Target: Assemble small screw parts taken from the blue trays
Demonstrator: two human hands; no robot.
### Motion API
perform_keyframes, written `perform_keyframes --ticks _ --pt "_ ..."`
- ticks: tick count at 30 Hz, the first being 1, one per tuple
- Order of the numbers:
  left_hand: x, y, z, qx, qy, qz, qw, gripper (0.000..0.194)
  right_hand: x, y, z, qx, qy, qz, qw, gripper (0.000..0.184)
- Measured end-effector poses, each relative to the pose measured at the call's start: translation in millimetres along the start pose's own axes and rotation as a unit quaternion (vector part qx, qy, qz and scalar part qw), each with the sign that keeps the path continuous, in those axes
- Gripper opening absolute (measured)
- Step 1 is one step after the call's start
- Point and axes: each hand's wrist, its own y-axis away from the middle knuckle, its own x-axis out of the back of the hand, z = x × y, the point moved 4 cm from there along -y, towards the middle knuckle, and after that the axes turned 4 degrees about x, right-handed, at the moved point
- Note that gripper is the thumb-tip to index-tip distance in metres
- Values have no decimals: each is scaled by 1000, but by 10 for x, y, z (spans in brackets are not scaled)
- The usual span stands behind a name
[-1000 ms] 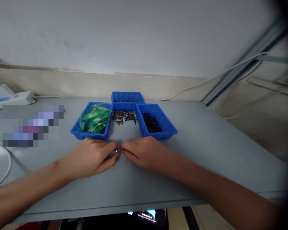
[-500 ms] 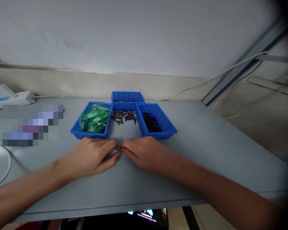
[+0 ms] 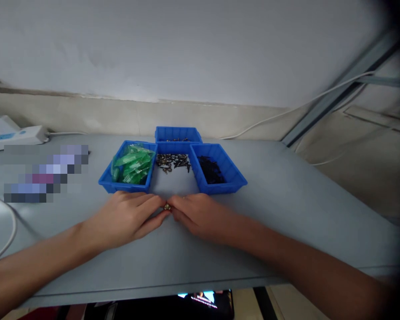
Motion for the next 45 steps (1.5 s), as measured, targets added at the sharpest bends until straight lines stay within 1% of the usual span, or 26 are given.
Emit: perform_keyframes --ticks 7,15,22,28,30,36,42,45 --pt "5 -5 13 -14 3 6 1000 21 28 -19 -26 9 -44 -11 999 15" --pt "-1 -14 8 -4 5 -5 1000 23 15 -18 -28 30 -24 -3 999 15" --pt "2 -27 7 12 -2 -14 1000 18 96 13 -62 28 66 49 996 19" --pt "-32 -19 9 11 -12 -40 999 21 157 41 -119 71 127 108 983 22" --pt "-38 -19 14 10 -17 -47 999 24 155 46 -126 84 137 118 980 22" --pt "-44 -28 27 0 -3 -60 998 25 150 40 -136 89 142 112 979 22" --pt "-57 -19 -4 20 -14 -53 998 24 158 38 -101 36 145 110 983 20" --pt "-68 -12 -7 21 -24 -50 998 26 136 40 -90 50 176 96 978 17"
